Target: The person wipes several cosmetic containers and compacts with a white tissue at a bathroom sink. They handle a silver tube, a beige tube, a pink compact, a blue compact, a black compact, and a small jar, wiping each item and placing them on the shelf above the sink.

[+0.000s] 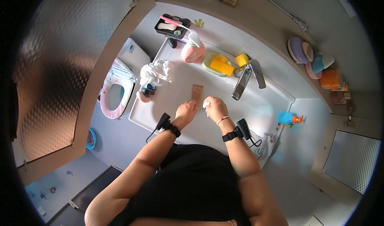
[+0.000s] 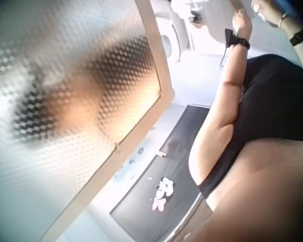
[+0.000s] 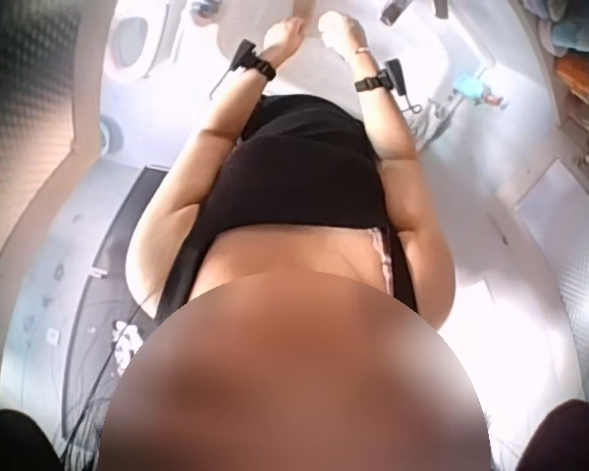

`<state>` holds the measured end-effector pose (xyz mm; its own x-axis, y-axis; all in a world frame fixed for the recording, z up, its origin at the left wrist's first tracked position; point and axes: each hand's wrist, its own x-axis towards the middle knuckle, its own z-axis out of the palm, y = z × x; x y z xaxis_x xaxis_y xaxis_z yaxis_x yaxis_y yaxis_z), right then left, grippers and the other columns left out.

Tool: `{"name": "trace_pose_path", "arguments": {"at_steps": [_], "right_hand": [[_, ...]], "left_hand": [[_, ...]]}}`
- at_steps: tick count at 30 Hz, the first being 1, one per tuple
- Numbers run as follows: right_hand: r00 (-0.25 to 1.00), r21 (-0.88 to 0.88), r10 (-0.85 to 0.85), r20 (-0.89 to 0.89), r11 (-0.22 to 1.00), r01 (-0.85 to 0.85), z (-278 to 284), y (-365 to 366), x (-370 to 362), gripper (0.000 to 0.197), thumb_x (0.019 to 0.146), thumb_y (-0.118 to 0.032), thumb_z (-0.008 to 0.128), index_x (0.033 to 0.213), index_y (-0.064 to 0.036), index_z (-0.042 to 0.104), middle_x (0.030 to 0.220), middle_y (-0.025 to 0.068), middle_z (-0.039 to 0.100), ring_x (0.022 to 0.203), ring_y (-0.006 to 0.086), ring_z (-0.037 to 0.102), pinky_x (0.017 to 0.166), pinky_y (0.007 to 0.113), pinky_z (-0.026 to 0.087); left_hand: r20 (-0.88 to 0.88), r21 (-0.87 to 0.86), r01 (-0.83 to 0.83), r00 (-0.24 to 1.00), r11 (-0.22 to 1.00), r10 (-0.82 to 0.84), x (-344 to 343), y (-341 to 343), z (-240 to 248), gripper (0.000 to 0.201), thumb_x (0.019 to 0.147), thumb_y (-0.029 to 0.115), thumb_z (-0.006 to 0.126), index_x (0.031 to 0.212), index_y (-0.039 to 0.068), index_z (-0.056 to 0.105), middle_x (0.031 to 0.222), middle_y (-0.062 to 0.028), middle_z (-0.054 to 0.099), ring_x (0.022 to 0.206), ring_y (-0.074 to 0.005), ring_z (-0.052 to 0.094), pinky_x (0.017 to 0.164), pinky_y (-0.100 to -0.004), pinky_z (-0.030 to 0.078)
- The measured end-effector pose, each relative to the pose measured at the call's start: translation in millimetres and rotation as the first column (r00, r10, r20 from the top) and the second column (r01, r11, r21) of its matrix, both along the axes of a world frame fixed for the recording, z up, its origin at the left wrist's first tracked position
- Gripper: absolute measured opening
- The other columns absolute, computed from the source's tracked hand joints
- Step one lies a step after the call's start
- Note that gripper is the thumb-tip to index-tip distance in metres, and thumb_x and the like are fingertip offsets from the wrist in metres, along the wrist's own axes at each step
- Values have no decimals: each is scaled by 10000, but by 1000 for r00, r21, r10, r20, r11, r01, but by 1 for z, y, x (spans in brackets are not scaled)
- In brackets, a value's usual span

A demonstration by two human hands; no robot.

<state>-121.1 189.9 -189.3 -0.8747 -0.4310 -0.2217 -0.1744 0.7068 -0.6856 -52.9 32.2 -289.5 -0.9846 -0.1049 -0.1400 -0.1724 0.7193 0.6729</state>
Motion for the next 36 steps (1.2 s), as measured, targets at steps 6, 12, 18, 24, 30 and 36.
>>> {"name": "trace_pose_path", "arguments": {"at_steps": [6,12,18,24,30,36], "right_hand": [[999,49,-49,-20,998,50,-16,14,-5,127,827,-56,630,928,-73,705,932,149,706,913,362,667,824,457,539],[997,15,-79,-11,997,79,-17,32,-11,139,824,-46,647,957,-56,689,951,147,702,902,359,669,818,444,543],[975,-134,-220,28,966,222,-41,43,-12,235,854,-35,638,1088,-58,642,1011,138,699,875,314,684,806,403,551],[542,-496,-250,802,226,838,-21,14,-8,299,1011,-237,536,1214,-24,582,1144,97,646,1060,231,633,952,377,506],[856,-847,118,504,260,463,68,-26,31,660,1058,-436,375,1568,-22,323,1618,206,312,1493,322,333,1225,446,240],[872,-450,81,-482,831,-326,126,-37,37,720,1045,-430,389,1619,-41,192,1672,293,32,1541,496,57,1237,525,127]], "left_hand": [[143,-356,62,990,932,-11,-34,21,-38,490,859,310,749,1151,-20,534,1106,-182,559,927,-344,698,768,-398,601],[304,-416,195,950,888,-66,-44,24,-81,596,796,359,792,1190,-17,551,1148,-200,554,985,-375,684,791,-451,587],[391,-107,-31,918,994,71,-49,13,-43,638,721,412,825,1149,-4,599,1198,-210,597,955,-366,686,816,-440,575],[458,880,-439,885,180,-82,-34,-13,61,519,984,241,628,1408,-10,465,1337,-175,584,1084,-242,682,957,-403,559],[128,989,-137,981,54,143,-3,-14,133,541,1101,184,431,1596,43,268,1468,-101,514,1321,-209,537,1099,-385,461],[-318,777,212,945,592,78,17,-6,179,588,1015,102,586,1545,11,348,1478,-113,481,1347,-222,476,1139,-357,362]]}}
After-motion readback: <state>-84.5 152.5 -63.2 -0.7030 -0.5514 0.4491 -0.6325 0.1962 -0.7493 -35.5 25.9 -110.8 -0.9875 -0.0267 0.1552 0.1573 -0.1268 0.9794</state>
